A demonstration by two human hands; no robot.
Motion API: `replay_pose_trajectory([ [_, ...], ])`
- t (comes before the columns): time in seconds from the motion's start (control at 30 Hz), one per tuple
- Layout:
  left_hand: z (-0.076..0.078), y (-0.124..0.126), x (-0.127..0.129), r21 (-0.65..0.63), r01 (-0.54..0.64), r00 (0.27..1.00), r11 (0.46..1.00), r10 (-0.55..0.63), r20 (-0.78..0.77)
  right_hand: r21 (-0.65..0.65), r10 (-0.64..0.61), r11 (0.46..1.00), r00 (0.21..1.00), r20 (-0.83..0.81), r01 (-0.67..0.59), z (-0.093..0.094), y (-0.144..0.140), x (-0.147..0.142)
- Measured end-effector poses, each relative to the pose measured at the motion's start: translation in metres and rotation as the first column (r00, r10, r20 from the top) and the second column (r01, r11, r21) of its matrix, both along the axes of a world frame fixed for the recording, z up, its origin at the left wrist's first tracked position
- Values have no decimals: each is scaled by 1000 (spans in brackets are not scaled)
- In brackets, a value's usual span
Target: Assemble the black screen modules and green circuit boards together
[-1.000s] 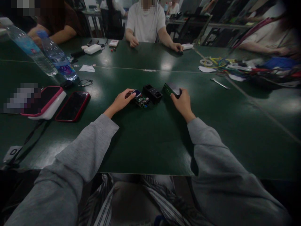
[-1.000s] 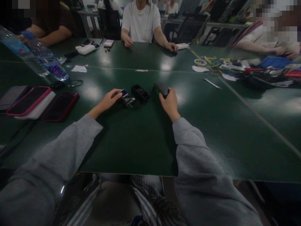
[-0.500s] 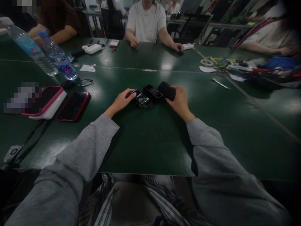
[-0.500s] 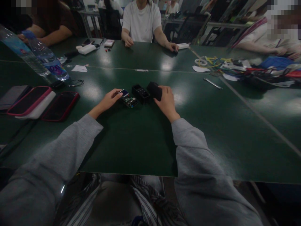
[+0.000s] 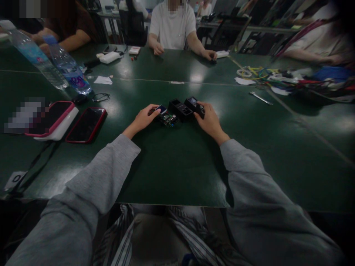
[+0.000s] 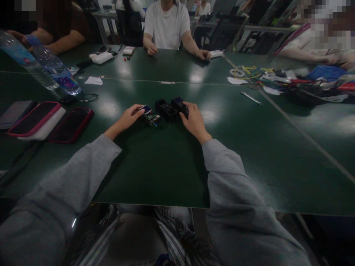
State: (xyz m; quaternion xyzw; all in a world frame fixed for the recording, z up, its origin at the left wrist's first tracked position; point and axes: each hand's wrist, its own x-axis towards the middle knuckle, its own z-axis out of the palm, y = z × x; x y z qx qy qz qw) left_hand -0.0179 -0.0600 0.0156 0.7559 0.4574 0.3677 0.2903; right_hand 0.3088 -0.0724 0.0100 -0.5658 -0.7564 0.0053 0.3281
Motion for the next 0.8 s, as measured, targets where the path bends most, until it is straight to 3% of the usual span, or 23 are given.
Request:
replay_pose_trajectory([
  [0.3,4,-3,-1,-12,11,1000,1000,-11,-10,155,-132,977,988,-83,144,9,0,1],
  [0.63,-3,2,-1,16,6,1000,1000,-5,-10,183,-245,941,945,-214,285,-4,12,21],
  [0.8,-5,4,-1,20,-6,1000,1000,6,-7,151,-245,946,938,-245,286,-12,19,26],
])
